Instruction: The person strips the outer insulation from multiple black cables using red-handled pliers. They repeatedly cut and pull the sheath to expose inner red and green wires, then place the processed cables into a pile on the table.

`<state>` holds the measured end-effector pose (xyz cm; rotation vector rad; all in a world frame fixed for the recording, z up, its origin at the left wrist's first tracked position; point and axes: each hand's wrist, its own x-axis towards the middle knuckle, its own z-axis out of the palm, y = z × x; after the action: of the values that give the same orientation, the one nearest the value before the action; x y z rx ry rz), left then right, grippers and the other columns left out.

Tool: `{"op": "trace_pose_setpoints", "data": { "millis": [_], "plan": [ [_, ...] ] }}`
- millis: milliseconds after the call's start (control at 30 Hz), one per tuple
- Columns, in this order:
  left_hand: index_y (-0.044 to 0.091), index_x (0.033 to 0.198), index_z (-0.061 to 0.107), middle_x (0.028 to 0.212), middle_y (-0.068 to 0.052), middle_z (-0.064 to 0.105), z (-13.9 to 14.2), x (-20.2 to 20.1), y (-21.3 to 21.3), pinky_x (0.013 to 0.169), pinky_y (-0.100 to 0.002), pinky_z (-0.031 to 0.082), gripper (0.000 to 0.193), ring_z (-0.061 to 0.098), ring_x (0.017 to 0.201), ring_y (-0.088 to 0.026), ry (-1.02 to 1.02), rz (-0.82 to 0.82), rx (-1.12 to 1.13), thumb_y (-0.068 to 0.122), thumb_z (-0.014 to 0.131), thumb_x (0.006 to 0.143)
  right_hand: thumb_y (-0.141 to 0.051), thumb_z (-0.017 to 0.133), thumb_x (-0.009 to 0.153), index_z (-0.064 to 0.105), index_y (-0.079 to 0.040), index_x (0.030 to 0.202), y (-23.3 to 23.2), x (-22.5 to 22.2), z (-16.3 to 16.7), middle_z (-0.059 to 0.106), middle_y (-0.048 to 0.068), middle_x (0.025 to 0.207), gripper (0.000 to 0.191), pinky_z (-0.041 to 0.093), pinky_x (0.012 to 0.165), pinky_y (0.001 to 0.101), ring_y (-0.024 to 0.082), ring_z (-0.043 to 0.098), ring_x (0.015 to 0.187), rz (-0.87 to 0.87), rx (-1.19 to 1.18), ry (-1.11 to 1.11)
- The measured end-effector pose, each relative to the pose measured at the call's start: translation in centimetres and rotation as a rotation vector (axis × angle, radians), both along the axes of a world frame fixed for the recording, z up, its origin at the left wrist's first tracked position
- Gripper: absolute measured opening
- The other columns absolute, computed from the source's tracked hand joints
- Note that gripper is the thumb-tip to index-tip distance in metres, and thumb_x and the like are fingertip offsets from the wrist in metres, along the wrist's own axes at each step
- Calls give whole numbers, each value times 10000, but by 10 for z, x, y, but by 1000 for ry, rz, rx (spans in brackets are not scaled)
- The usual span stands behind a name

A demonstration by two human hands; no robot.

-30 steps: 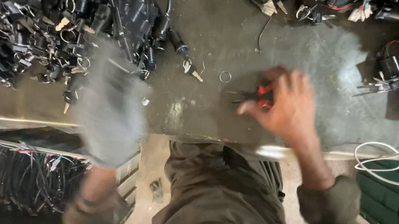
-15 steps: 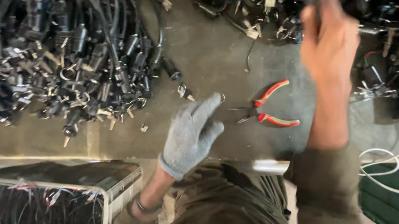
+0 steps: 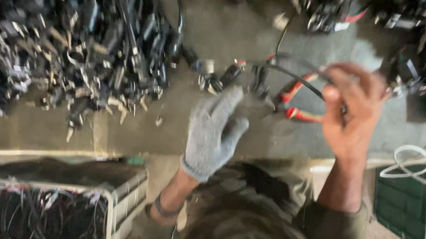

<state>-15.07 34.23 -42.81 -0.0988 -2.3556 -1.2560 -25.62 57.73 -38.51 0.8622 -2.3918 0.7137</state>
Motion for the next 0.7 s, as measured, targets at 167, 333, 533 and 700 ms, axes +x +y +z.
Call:
{"op": "trace_pose_setpoints", "data": {
  "millis": [167, 333, 533, 700],
  "plan": [
    [35, 1461, 519, 1410, -157, 622, 22, 2, -7, 1132, -482, 456, 611, 582, 1320, -391, 116, 68, -78, 210, 799, 946, -280, 566, 1228, 613, 51, 1302, 10, 26, 2, 660, 159, 919, 343, 493, 756, 301, 244, 624, 765, 205, -516, -383],
    [21, 1403, 534, 1386, -189, 595, 38, -13, -8, 1106, -470, 485, 717, 586, 1281, -394, 176, -99, -34, 362, 850, 856, -369, 572, 1173, 550, 74, 1219, 9, 49, 2, 580, 158, 801, 446, 459, 627, 315, 218, 565, 655, 361, -846, -471],
    [160, 1251, 691, 1004, -75, 741, 16, -17, 17, 780, -365, 561, 374, 724, 890, -268, -19, -155, -79, 306, 814, 929, -302, 547, 1218, 536, 41, 1204, 35, 41, -20, 502, 97, 693, 344, 413, 589, 360, 186, 458, 533, 277, -1129, -543],
    [67, 1088, 753, 739, 31, 650, 6, 33, 6, 499, -249, 475, 246, 558, 614, -43, -533, 53, 600, 230, 772, 905, -279, 454, 1227, 519, 15, 1376, 67, -10, -31, 564, 61, 904, 336, 406, 712, 292, 129, 490, 750, 166, -1081, -574]
  ]
}}
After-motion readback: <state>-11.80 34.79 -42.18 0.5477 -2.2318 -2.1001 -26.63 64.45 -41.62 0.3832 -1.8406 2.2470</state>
